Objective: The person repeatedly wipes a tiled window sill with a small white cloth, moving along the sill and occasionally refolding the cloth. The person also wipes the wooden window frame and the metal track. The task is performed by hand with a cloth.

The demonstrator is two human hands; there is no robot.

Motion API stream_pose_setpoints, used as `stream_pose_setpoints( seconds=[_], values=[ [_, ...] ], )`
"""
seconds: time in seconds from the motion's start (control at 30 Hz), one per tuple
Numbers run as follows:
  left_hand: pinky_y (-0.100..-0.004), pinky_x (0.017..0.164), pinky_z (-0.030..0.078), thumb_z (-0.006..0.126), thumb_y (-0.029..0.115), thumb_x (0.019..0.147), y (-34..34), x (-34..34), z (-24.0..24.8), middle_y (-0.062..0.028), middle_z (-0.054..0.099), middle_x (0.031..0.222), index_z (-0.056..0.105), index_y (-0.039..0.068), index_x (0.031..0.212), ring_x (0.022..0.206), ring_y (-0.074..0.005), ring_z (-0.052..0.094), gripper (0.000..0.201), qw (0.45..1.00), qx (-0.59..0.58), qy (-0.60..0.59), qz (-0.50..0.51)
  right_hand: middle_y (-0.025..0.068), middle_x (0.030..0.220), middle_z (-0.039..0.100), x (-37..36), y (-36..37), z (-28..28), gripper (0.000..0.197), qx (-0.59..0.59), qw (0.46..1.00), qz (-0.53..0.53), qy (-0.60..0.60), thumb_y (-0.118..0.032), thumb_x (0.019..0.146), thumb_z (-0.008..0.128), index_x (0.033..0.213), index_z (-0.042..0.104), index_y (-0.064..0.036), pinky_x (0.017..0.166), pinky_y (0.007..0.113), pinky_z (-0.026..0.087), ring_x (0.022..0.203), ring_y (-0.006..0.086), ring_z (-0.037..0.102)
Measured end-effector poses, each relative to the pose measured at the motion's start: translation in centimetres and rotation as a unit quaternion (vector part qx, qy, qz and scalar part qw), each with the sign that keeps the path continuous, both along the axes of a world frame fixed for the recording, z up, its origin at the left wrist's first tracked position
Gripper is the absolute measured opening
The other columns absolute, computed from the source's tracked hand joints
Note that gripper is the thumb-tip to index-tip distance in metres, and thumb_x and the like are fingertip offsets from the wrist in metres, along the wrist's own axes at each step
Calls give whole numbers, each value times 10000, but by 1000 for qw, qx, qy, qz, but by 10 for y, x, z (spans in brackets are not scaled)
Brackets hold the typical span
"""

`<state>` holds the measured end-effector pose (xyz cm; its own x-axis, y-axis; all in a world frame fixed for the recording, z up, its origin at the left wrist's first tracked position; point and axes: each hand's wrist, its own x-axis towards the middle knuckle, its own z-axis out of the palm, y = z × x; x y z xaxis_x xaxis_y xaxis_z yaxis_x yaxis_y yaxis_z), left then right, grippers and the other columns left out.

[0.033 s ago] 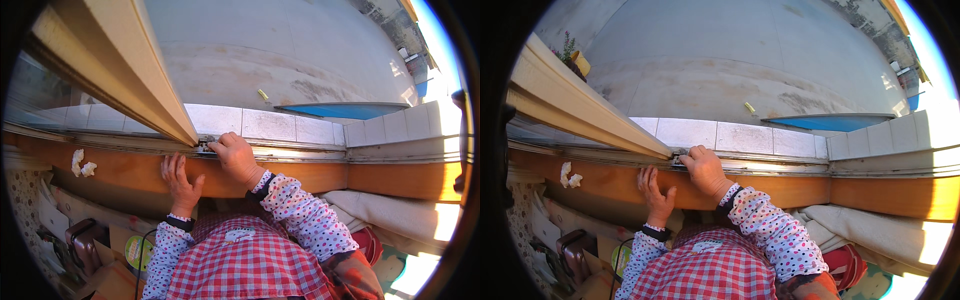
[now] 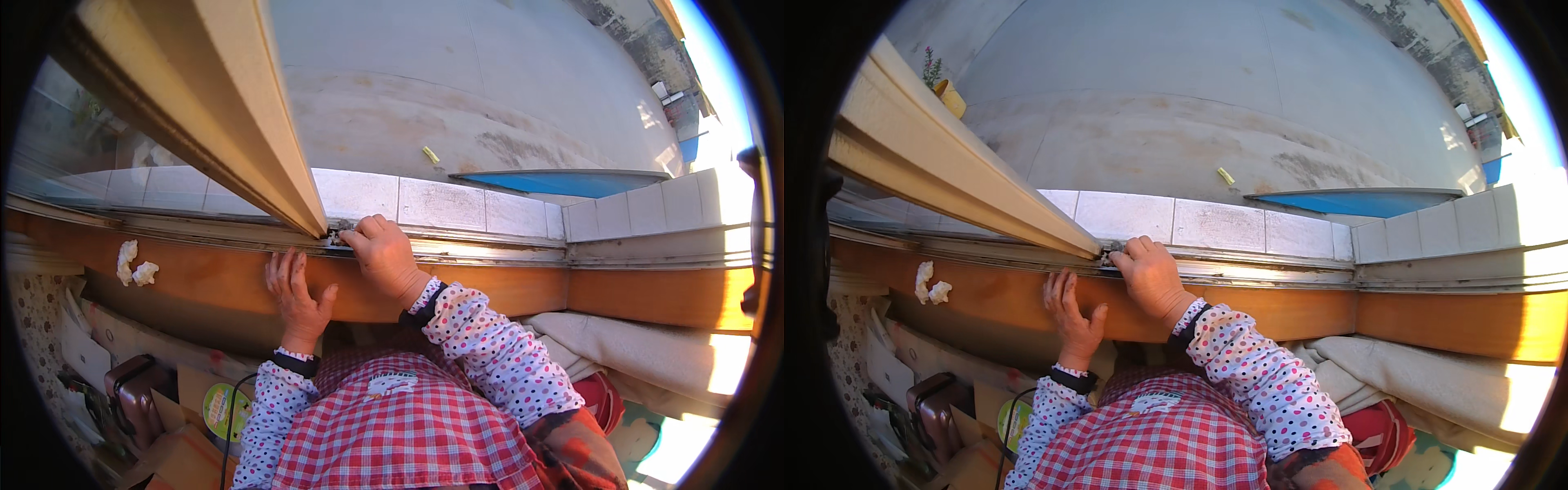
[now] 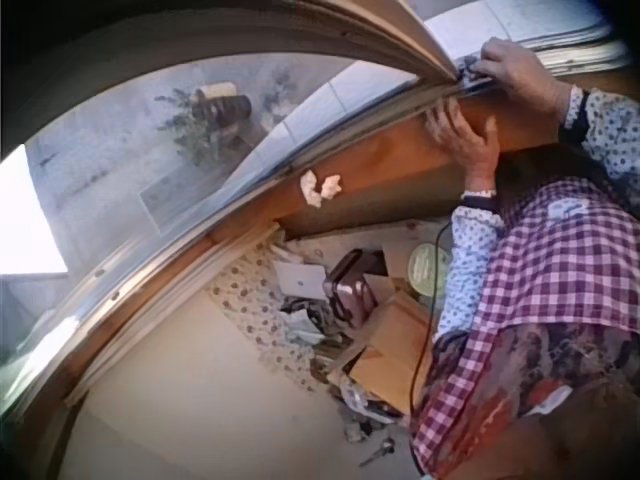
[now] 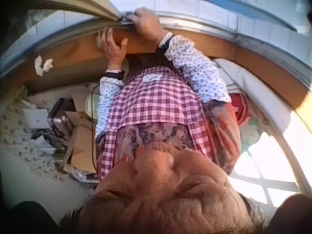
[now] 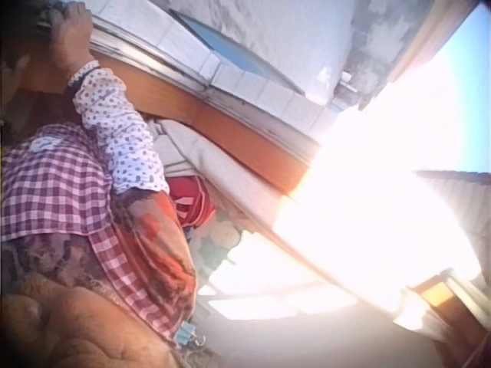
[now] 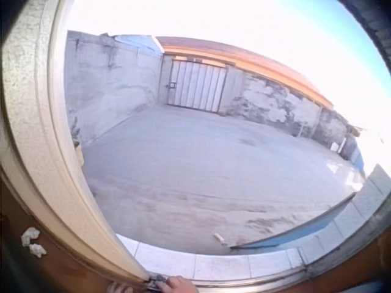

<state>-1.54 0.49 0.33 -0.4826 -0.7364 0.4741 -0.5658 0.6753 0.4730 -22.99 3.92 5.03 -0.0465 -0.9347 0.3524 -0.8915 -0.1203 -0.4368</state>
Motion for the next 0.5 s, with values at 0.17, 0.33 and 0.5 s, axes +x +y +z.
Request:
stream_pose_setpoints(
  seconds=[0.17, 0.33, 0.5],
  values=[
    [-624, 1207, 261, 639, 511, 978, -2, 3, -1, -195, 476, 1522, 465, 56, 1497, 1434, -451, 394, 711, 1000, 6, 17, -5, 89, 1000, 615, 23, -14, -17, 287, 47, 994, -7, 95, -158, 860, 624, 1106, 756, -92, 835, 402, 484, 994, 285, 588],
    [-627, 1202, 270, 665, 479, 960, -3, 5, 0, -192, 487, 1510, 471, 58, 1492, 1422, -449, 405, 706, 999, 13, 37, -14, 84, 1018, 618, 23, -16, -13, 298, 104, 981, 9, 165, -202, 877, 620, 1118, 761, -98, 857, 403, 467, 1027, 276, 580],
    [-624, 1202, 273, 684, 444, 940, -4, 6, 2, -192, 488, 1508, 479, 54, 1481, 1414, -449, 409, 697, 999, 22, 42, -23, 81, 952, 628, 6, -17, 1, 185, 131, 966, 46, 217, -177, 855, 646, 969, 772, -103, 830, 398, 481, 981, 278, 598]
  ],
)
